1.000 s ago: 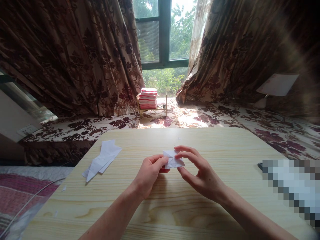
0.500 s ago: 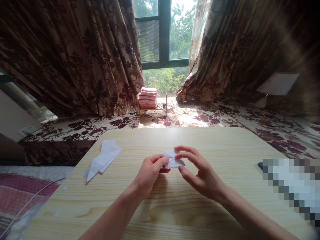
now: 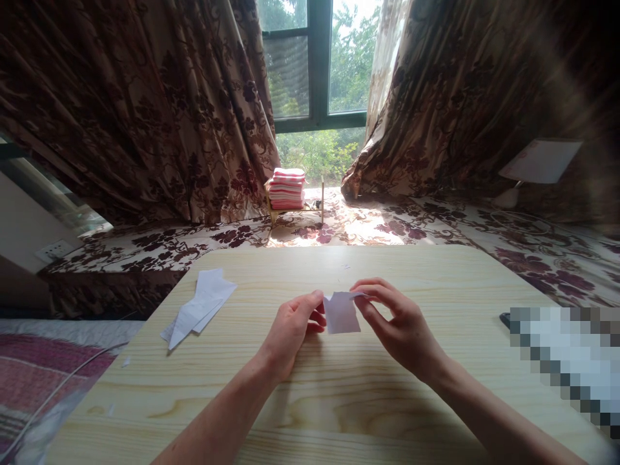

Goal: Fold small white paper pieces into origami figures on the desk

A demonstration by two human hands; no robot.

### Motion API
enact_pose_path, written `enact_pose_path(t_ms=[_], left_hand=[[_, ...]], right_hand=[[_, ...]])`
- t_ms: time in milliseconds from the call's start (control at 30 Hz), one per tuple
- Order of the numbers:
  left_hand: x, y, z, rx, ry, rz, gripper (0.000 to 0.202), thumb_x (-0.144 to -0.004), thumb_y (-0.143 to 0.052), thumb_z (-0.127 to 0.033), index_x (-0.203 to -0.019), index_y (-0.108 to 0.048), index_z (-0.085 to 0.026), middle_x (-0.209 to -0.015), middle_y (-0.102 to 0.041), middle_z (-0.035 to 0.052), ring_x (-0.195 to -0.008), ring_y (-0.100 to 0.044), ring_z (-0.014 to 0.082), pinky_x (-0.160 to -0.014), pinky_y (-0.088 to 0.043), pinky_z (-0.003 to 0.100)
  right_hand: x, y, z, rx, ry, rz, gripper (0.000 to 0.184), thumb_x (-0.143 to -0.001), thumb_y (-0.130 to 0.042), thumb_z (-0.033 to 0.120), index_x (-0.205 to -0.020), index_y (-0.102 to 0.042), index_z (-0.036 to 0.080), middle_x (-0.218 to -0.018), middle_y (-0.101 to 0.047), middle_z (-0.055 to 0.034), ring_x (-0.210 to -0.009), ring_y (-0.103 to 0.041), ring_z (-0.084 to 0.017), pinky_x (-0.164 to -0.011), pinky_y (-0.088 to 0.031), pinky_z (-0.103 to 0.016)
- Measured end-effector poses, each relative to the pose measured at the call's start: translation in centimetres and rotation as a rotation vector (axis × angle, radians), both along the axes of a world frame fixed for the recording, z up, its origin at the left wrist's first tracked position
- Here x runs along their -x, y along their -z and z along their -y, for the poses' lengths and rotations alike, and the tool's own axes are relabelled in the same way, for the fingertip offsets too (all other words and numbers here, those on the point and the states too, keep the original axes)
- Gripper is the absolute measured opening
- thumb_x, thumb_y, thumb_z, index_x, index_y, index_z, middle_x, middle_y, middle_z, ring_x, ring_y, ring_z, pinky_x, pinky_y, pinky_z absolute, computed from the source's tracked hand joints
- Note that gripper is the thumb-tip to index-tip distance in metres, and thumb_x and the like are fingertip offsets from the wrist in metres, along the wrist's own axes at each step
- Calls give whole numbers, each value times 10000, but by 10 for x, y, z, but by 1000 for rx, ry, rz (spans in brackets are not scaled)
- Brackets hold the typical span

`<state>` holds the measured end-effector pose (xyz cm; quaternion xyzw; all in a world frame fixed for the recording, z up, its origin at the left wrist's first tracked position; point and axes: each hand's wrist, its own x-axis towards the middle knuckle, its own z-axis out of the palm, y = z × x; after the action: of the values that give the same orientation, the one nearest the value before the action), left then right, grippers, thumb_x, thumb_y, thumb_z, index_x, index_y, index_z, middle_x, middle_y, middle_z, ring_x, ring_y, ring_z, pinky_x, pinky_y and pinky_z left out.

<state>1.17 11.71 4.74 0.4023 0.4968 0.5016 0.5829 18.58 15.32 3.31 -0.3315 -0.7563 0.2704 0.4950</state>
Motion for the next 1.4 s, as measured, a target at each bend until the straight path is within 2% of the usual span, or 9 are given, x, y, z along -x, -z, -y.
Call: enact_pose_path(t_ms=[100, 167, 333, 533, 833, 1133, 1400], left_hand=[[0, -3, 1, -23, -13, -10, 354, -786, -589, -462, -883, -708, -143, -924, -628, 84, -804, -555, 180, -679, -440, 273], [0, -4, 2, -29, 10, -11, 371, -778, -593, -459, -932, -715, -144, -944, -634, 90, -836, -553, 191, -696, -446, 280], [-1, -5, 2, 11, 62, -17, 308, -708, -679, -334, -938, -728, -135, -839, -673, 73, -776, -561, 176, -706, -433, 277], [-2, -4, 3, 29, 126, 30, 249, -688, -656, -210, -912, -744, -143, -744, -698, 43, -702, -562, 151, -654, -396, 244], [-4, -5, 4, 4, 170, -51, 216, -700, -638, -217, -846, -771, -130, -709, -680, 36, -731, -546, 170, -704, -377, 259], [-2, -3, 4, 73, 169, 13, 267, -745, -658, -349, -852, -755, -125, -674, -674, 49, -642, -539, 149, -606, -377, 247], [-3, -4, 4, 96, 148, -1, 233, -709, -671, -345, -739, -737, -123, -641, -639, 26, -574, -495, 114, -545, -334, 224]], right_hand=[[0, -2, 1, 123, 1, -36, 110, -876, -525, 219, -845, -627, 189, -845, -629, -31, -778, -602, -152, -695, -502, -267], [1, -2, 1, 191, 7, -42, 115, -863, -526, 223, -840, -632, 182, -796, -628, -20, -723, -597, -142, -660, -499, -255], [2, -1, 1, 301, -17, -86, 138, -852, -532, 257, -827, -643, 178, -756, -616, -14, -685, -581, -140, -628, -503, -257], [3, -4, 2, 369, -62, -211, 135, -825, -565, 283, -789, -646, 181, -715, -639, -16, -648, -597, -143, -588, -532, -262], [2, -7, 2, 413, -49, -252, 118, -804, -592, 268, -786, -661, 175, -682, -640, -6, -603, -586, -128, -548, -534, -251], [3, -2, 2, 477, -70, -285, 151, -794, -617, 300, -842, -683, 173, -677, -655, -10, -582, -582, -129, -530, -532, -260], [0, -1, 2, 564, -204, -230, 303, -765, -674, 323, -1028, -611, 186, -866, -721, -65, -788, -658, -199, -673, -546, -328]])
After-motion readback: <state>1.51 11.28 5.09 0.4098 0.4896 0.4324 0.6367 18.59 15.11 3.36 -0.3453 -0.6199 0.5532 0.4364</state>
